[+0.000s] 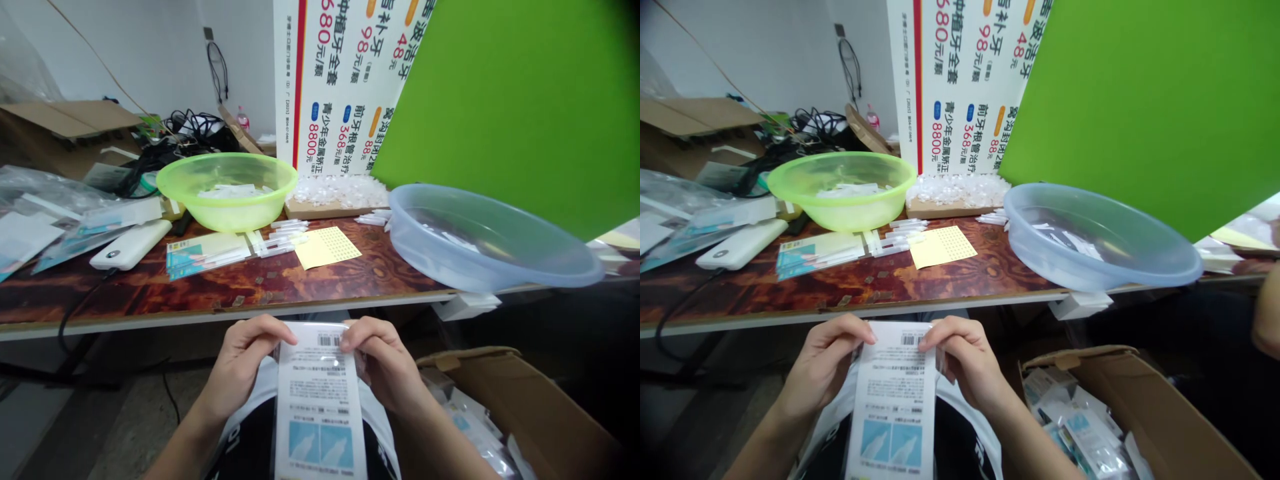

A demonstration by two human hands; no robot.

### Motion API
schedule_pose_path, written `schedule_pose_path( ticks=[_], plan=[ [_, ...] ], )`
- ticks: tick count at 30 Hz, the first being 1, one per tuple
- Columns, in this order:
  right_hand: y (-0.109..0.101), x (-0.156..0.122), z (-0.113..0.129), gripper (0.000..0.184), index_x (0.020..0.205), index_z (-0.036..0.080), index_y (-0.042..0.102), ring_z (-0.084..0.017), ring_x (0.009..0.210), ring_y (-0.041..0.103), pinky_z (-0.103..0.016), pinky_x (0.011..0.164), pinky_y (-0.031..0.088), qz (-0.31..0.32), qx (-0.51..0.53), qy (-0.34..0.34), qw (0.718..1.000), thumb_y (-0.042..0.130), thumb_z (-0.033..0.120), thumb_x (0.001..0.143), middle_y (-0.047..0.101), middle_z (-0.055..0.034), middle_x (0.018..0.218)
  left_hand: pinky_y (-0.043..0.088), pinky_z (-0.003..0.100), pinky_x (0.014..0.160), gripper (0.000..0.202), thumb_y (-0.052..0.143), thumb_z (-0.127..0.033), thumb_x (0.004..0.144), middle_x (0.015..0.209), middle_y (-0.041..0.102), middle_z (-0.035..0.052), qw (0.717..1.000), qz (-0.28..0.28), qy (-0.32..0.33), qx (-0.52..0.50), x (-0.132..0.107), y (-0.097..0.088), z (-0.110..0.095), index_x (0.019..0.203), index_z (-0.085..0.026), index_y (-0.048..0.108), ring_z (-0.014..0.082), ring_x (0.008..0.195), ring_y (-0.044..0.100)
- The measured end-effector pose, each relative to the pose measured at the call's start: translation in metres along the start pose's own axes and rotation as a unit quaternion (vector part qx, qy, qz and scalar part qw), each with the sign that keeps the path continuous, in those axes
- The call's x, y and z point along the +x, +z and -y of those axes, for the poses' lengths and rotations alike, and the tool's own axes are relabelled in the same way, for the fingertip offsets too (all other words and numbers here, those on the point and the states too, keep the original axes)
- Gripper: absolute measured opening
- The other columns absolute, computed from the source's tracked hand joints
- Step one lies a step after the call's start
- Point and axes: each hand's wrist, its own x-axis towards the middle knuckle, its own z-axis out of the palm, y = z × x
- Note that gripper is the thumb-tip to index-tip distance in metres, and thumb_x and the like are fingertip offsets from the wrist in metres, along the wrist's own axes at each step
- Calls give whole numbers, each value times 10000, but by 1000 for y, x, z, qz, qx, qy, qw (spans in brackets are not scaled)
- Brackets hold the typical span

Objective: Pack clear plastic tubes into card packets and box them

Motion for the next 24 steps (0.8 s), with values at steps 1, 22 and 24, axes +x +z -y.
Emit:
schedule_pose_path(
  ticks=[1,22,24],
  plan=[
    [1,0,0,206,649,212,775,-20,318,312,-166,331,176,2,10,1,1000,595,149,724,559,33,499,366,224,592,225,585,-207,882,665,631,-14,1000,-1,2,-3,0,1,0,751,-249,763,120,624,509],
    [5,1,-5,167,536,176,650,-58,404,242,-214,417,164,-30,27,45,998,583,166,689,373,54,441,341,256,549,212,579,-189,779,588,584,3,990,-38,-6,-136,10,15,11,598,-194,690,128,548,477],
    [5,1,-6,165,525,176,641,-66,424,263,-226,432,172,-36,20,46,998,588,173,681,397,42,465,357,263,550,203,573,-220,749,586,600,18,990,-28,-6,-141,12,16,7,579,-186,679,142,555,504]
  ],
)
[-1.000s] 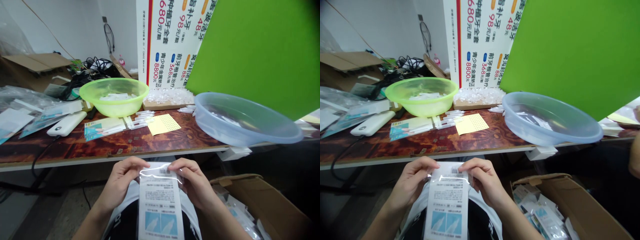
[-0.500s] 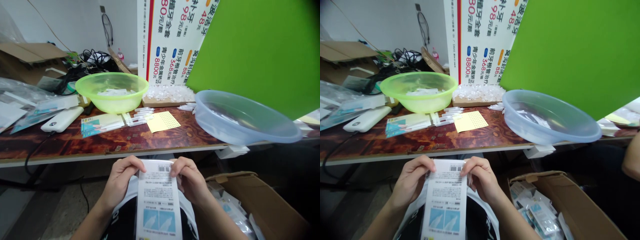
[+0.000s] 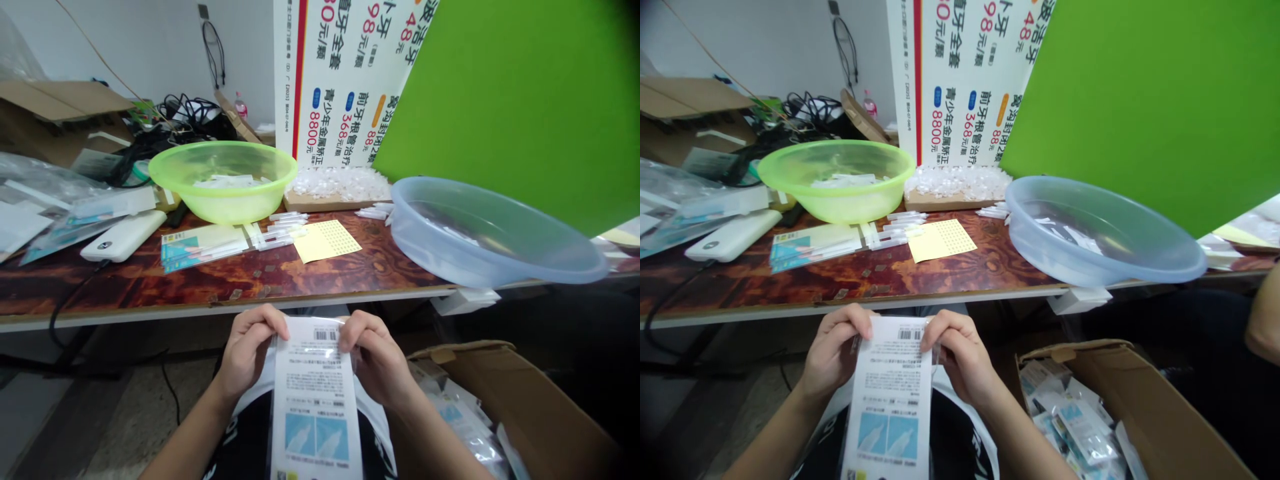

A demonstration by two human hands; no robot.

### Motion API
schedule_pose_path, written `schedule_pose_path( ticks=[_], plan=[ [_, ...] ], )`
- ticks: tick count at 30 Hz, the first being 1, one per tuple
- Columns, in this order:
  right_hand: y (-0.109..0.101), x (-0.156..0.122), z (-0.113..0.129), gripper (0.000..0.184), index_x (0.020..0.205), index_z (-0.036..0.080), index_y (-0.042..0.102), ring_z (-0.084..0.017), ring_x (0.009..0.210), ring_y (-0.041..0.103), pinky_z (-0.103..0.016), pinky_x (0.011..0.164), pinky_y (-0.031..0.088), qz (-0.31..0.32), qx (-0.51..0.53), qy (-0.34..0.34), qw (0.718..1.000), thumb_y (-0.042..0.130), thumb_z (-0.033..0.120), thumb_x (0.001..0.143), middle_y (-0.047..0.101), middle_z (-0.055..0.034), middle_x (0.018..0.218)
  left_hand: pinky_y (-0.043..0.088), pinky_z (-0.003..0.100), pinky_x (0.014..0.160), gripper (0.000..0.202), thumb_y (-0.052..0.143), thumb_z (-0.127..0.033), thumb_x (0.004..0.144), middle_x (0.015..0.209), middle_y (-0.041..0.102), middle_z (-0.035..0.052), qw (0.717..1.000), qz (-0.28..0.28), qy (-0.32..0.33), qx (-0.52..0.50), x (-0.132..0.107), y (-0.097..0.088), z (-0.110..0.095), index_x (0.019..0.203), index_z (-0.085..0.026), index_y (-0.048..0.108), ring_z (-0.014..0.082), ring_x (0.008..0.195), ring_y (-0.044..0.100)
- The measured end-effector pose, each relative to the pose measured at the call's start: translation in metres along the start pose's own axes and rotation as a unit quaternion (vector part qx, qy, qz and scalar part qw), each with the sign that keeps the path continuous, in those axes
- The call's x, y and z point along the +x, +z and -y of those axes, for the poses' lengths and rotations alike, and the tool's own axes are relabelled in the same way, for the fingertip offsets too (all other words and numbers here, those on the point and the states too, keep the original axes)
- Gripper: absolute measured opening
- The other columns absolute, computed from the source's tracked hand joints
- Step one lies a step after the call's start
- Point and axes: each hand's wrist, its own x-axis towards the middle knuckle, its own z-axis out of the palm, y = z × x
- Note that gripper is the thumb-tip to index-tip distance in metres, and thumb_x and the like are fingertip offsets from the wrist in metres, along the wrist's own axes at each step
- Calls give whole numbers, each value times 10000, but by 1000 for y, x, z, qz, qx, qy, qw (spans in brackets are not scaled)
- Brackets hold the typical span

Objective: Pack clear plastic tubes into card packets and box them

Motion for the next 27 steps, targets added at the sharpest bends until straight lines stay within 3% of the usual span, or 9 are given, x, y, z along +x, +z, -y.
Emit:
schedule_pose_path(
  ticks=[4,9,12,15,17,19,23,27],
  plan=[
    [-3,-1,-1,167,514,182,641,-70,418,251,-236,427,156,-14,-11,3,1000,602,185,676,386,40,462,376,273,540,231,578,-331,754,615,613,38,1000,23,-14,5,1,1,-3,610,-170,661,162,564,525],
    [-5,-1,1,149,583,190,666,-66,371,244,-233,397,148,-14,-13,-2,1000,607,248,707,382,42,433,345,219,526,173,720,-282,746,642,546,-18,994,33,-31,102,-5,2,-3,688,-182,592,115,566,461],
    [2,-4,4,288,915,199,714,-86,396,275,-226,395,215,-26,-1,-23,999,580,393,750,399,49,477,352,209,513,154,706,-258,756,650,542,-27,980,13,-9,200,-10,10,-9,713,-197,571,107,551,457],
    [15,-9,8,551,1285,274,515,-98,470,415,-204,439,353,-45,-57,-17,997,683,394,774,510,57,622,372,206,509,121,687,-231,770,667,566,-26,970,-24,35,238,-15,19,-15,726,-208,577,107,549,474],
    [22,-12,9,693,1358,339,382,-107,552,519,-204,507,434,-57,-103,-12,993,761,320,778,583,54,732,373,199,500,110,689,-212,769,671,578,-29,965,-44,62,252,-17,22,-18,727,-213,588,105,551,480],
    [25,-12,9,657,1337,345,377,-95,544,515,-189,504,433,-75,-93,-22,993,760,313,805,577,65,732,375,192,496,104,693,-201,769,674,585,-33,963,-60,79,251,-18,23,-19,732,-217,597,100,551,483],
    [21,-11,5,382,1168,282,516,-79,497,460,-173,470,394,-111,-11,-47,993,676,446,861,517,70,646,388,187,499,98,700,-214,782,664,578,-47,965,-90,84,231,-19,24,-19,777,-229,603,95,539,481],
    [19,-10,5,358,1044,238,611,-170,691,638,-281,640,530,-11,-59,11,998,748,463,801,670,-14,818,456,194,560,99,715,-238,810,776,654,-23,965,-92,77,232,-20,25,-20,896,-248,666,116,625,571]
  ],
)
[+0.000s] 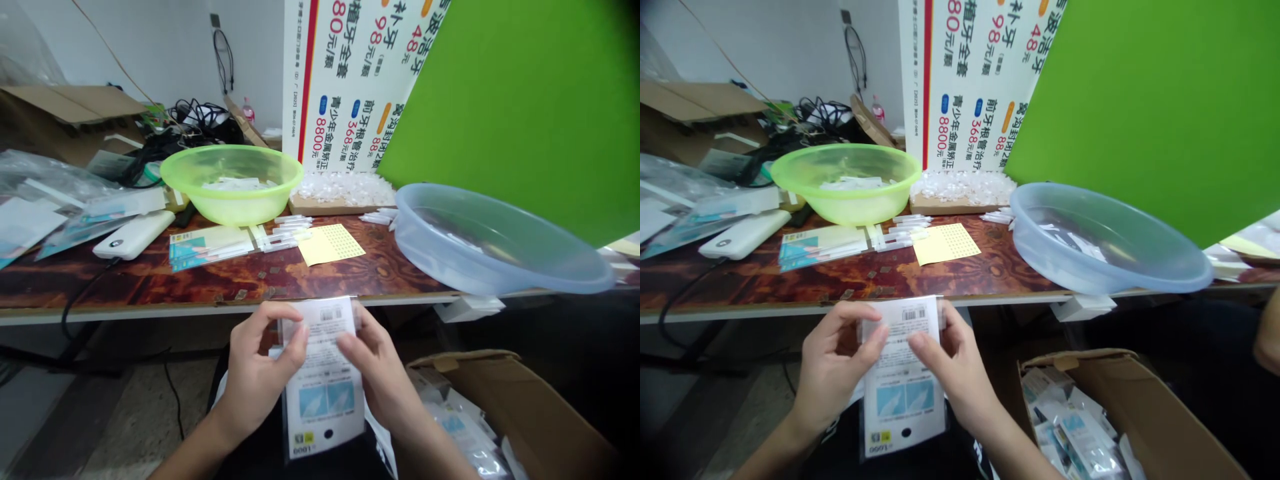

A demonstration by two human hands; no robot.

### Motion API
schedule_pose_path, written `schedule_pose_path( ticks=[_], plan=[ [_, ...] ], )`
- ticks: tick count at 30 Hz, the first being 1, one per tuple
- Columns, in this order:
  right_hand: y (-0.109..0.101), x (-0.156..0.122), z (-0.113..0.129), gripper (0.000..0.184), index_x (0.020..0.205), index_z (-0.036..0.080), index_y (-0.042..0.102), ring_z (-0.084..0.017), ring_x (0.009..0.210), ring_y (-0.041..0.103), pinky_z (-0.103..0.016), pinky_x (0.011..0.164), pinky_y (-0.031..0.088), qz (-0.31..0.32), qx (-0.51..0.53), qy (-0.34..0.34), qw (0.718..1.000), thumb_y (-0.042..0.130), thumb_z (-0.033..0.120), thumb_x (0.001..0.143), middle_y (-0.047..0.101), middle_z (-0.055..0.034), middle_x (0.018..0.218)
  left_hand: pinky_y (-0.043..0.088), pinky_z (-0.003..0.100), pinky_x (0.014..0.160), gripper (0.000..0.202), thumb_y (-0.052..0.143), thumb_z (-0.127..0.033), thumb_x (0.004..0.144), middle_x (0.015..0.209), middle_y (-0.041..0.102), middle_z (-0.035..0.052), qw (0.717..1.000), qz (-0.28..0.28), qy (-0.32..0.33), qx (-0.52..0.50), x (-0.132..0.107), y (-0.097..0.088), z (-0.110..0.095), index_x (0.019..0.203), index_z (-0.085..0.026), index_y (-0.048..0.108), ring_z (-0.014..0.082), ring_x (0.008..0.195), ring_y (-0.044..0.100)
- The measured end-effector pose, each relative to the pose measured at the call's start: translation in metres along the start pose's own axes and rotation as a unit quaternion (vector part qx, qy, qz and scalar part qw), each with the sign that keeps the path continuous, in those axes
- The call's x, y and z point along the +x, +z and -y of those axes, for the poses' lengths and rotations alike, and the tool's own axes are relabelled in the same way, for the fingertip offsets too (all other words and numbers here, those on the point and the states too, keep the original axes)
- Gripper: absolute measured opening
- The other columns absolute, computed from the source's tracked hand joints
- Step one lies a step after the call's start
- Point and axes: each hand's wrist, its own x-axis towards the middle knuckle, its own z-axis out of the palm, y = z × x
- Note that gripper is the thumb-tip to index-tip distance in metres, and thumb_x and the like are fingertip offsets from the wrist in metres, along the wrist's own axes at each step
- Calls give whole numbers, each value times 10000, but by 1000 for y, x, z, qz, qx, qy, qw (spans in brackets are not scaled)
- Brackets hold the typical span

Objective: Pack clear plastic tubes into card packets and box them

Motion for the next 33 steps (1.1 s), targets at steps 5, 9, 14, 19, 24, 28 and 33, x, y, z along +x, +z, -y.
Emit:
schedule_pose_path(
  ticks=[5,9,14,19,24,28,33],
  plan=[
    [3,0,7,311,1011,212,673,-217,810,686,-310,711,553,-44,-10,11,999,774,407,790,719,-45,859,539,288,829,563,743,-309,829,1235,629,24,983,50,-72,-162,-2,-2,2,1318,-378,473,201,1030,634],
    [2,0,9,351,1030,199,654,-198,728,677,-294,656,547,-48,16,21,998,781,411,780,712,-43,823,504,237,751,191,708,-358,862,904,645,7,948,146,-157,-237,-1,-8,6,955,-229,603,142,825,612],
    [3,3,0,302,1031,225,564,-158,686,625,-275,599,519,-34,-51,-22,998,695,430,853,662,-34,889,429,193,548,300,689,-464,853,678,550,-31,905,229,-217,-286,-1,-11,3,836,-187,575,75,541,476],
    [7,0,-6,528,1318,296,439,-230,1119,510,-383,892,488,-167,-388,-377,824,649,171,850,477,-69,1196,352,161,487,293,643,-458,891,613,503,-51,922,213,-181,-267,-4,-7,0,843,-192,529,49,483,389],
    [14,-9,4,442,1206,242,580,-268,1200,418,-436,991,432,-75,-585,-478,650,492,-11,854,408,-102,1284,334,176,509,279,568,-457,937,635,467,-51,934,192,-176,-244,-12,-5,4,855,-201,495,65,527,378],
    [19,-10,3,432,1128,240,634,-275,1195,411,-432,972,426,-86,-613,-505,602,525,-55,832,439,-106,1274,362,188,598,293,557,-434,949,729,438,-38,953,161,-142,-212,-14,-4,5,809,-196,458,83,640,382],
    [23,-14,-1,373,1117,269,647,-267,1203,406,-454,1000,388,-96,-664,-509,539,549,9,867,479,-100,1282,338,192,549,308,529,-450,956,695,400,-47,971,169,-102,-138,-14,-4,-4,793,-202,446,89,603,349]
  ],
)
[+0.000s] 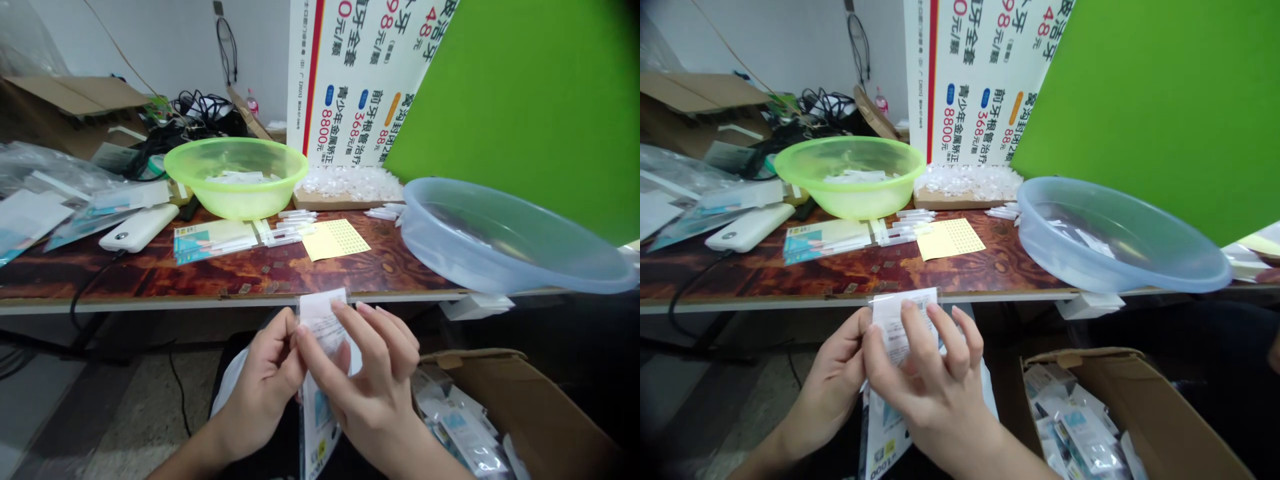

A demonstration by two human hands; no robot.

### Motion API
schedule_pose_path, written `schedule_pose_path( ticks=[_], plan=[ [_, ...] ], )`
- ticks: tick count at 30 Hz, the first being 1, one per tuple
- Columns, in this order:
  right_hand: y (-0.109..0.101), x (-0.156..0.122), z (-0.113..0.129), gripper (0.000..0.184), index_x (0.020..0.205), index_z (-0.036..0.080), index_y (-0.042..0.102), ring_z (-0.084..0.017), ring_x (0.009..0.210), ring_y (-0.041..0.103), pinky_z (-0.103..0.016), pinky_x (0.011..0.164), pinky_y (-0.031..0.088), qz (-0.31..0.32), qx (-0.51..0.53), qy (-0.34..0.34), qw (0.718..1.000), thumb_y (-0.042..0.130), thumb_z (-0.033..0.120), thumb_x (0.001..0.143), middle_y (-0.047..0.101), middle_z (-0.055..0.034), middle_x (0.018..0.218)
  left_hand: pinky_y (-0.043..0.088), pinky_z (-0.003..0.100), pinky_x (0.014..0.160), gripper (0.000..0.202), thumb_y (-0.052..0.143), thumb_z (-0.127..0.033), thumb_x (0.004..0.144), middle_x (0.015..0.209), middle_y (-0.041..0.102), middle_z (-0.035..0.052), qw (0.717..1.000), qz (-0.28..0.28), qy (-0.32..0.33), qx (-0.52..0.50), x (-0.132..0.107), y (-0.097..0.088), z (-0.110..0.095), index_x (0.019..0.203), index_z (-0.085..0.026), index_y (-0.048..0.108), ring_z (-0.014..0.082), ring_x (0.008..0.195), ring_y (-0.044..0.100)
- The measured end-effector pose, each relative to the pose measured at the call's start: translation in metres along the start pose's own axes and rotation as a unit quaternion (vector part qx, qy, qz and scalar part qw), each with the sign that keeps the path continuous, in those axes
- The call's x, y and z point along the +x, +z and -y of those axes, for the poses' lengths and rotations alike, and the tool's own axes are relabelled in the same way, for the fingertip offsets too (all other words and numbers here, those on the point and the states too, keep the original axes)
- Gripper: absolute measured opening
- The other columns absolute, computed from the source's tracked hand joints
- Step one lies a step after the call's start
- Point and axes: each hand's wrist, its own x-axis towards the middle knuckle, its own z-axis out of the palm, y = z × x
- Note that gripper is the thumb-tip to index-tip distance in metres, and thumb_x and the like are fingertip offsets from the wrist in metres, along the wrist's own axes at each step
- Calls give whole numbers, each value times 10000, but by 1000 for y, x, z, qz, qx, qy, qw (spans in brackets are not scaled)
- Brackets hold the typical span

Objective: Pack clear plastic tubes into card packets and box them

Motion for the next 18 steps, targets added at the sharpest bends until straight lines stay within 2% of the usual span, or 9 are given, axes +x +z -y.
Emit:
schedule_pose_path(
  ticks=[3,5,8,10,12,14,16,18],
  plan=[
    [-2,1,2,335,1124,279,633,-266,1232,385,-461,1029,353,11,-34,0,999,574,50,886,478,-101,1318,315,197,531,341,544,-457,943,671,377,-53,999,4,18,44,0,1,-6,753,-205,414,94,594,321],
    [-3,2,-1,399,1182,287,603,-276,1284,350,-475,1043,340,29,-10,14,999,519,20,897,432,-107,1381,328,201,545,339,558,-467,931,680,390,-50,998,9,23,60,0,0,-8,759,-203,433,98,607,336],
    [-3,2,-10,522,1347,305,483,-289,1367,285,-502,1077,334,95,91,62,989,419,10,922,301,-110,1489,361,204,543,290,539,-458,944,668,445,-49,999,23,5,42,2,-1,-7,814,-205,482,93,576,400],
    [-1,2,-16,550,1446,307,353,-275,1387,294,-500,1101,342,115,178,134,968,400,68,953,274,-115,1502,379,197,538,256,517,-436,962,651,490,-53,999,31,-9,13,3,-1,-4,848,-208,500,85,545,439],
    [0,1,-20,560,1488,310,247,-264,1360,366,-483,1088,385,99,270,235,929,444,190,978,328,-119,1464,406,191,560,229,514,-428,967,690,539,-47,999,33,-11,-13,4,0,-3,887,-213,517,83,563,477],
    [2,2,-21,629,1485,327,195,-262,1247,496,-459,1009,466,87,356,339,866,534,353,956,400,-115,1395,434,200,599,205,513,-424,967,768,571,-32,999,35,-7,-19,4,1,-2,948,-221,537,96,620,511],
    [4,3,-20,773,1471,347,155,-241,1052,607,-422,885,534,96,423,419,798,636,469,879,442,-104,1318,446,222,638,195,506,-414,969,796,573,-21,999,46,3,7,4,1,-2,955,-223,545,115,666,525],
    [6,5,-18,913,1457,361,132,-199,886,634,-376,787,554,100,456,469,750,736,496,786,464,-74,1229,436,242,668,199,501,-393,969,769,553,-19,997,48,23,61,3,1,-1,891,-215,541,128,684,514]
  ],
)
